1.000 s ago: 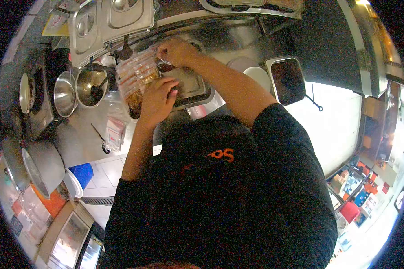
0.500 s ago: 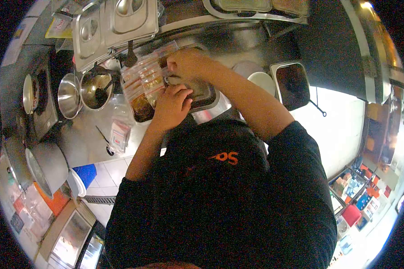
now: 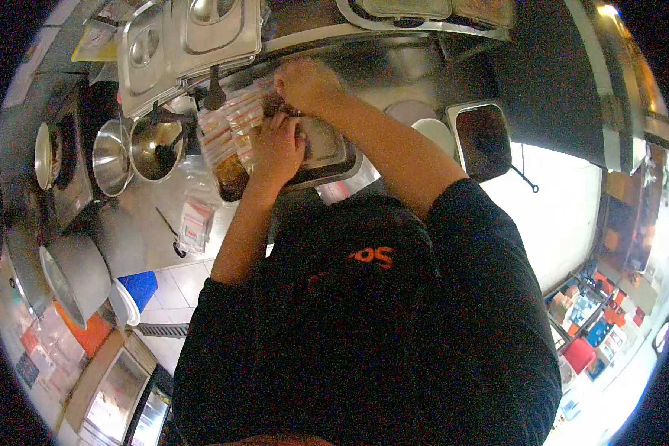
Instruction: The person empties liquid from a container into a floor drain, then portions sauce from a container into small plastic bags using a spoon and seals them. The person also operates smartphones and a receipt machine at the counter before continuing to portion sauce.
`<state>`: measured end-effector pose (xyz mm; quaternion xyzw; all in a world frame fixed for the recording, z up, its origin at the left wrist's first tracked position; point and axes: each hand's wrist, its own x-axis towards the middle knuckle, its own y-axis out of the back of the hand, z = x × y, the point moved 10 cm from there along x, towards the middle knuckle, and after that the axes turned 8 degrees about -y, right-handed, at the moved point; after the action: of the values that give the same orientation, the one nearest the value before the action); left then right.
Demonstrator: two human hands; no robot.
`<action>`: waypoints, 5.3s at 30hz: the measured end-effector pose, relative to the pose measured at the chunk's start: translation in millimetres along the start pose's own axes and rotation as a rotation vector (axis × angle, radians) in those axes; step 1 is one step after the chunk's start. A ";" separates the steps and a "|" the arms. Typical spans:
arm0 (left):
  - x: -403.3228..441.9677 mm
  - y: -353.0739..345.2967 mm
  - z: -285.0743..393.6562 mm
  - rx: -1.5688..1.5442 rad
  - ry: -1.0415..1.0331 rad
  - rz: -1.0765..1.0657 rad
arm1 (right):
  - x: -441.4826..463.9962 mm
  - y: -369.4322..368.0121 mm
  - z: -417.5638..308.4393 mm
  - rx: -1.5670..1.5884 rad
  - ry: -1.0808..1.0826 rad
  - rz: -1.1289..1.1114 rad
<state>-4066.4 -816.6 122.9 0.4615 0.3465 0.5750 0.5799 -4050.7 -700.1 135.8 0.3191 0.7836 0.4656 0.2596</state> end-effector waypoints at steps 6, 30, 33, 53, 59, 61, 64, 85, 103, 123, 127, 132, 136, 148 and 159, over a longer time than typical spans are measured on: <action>-1.1 7.5 4.2 0.019 -0.026 0.019 | -34.2 47.1 9.5 0.183 0.093 0.332; -11.8 22.1 144.1 -0.503 -0.452 0.003 | -507.1 -129.0 143.7 1.408 -1.003 -0.508; -5.9 48.4 132.6 -0.869 -0.244 0.109 | -551.8 -162.0 170.8 1.224 -1.147 -0.709; -30.1 125.0 139.2 -0.950 -0.061 0.385 | -295.0 93.6 16.0 1.182 -0.382 0.284; -42.7 108.5 160.9 -0.805 -0.249 0.069 | -299.9 124.6 -8.4 0.739 -0.126 0.461; -42.7 97.9 158.1 -1.019 -0.192 0.027 | -301.7 123.0 -10.0 0.791 -0.132 0.419; -45.6 79.9 141.7 -1.082 0.019 -0.133 | -304.1 123.9 -9.0 0.829 -0.093 0.441; -31.1 135.6 219.6 -0.266 -0.593 0.167 | -296.2 133.1 -0.3 0.592 -0.109 0.444; -43.9 132.6 215.8 -0.304 -0.621 0.288 | -302.7 147.1 -23.1 0.255 -0.200 0.437; -56.2 128.5 215.8 -0.301 -0.767 0.309 | -303.9 125.2 -15.6 0.521 -0.318 0.357; -58.9 147.6 224.0 -0.194 -0.770 0.447 | -311.9 130.3 -8.6 0.483 -0.387 0.413; -60.7 163.6 238.0 -0.107 -0.774 0.538 | -307.4 126.4 -10.3 0.275 -0.370 0.303; -57.4 126.7 209.9 -0.180 -0.696 0.383 | -308.2 122.6 -12.0 0.194 -0.386 0.230; -26.8 113.1 196.3 -0.352 -0.418 0.154 | -311.2 114.7 -30.9 -0.006 -0.268 0.007; -24.5 61.7 191.5 -0.803 -0.252 -0.368 | -312.3 160.4 11.9 0.539 0.051 0.050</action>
<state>-3911.6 -872.4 241.3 0.1974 0.0991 0.4904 0.8430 -3794.3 -866.9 308.5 0.3842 0.8773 0.2545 0.1337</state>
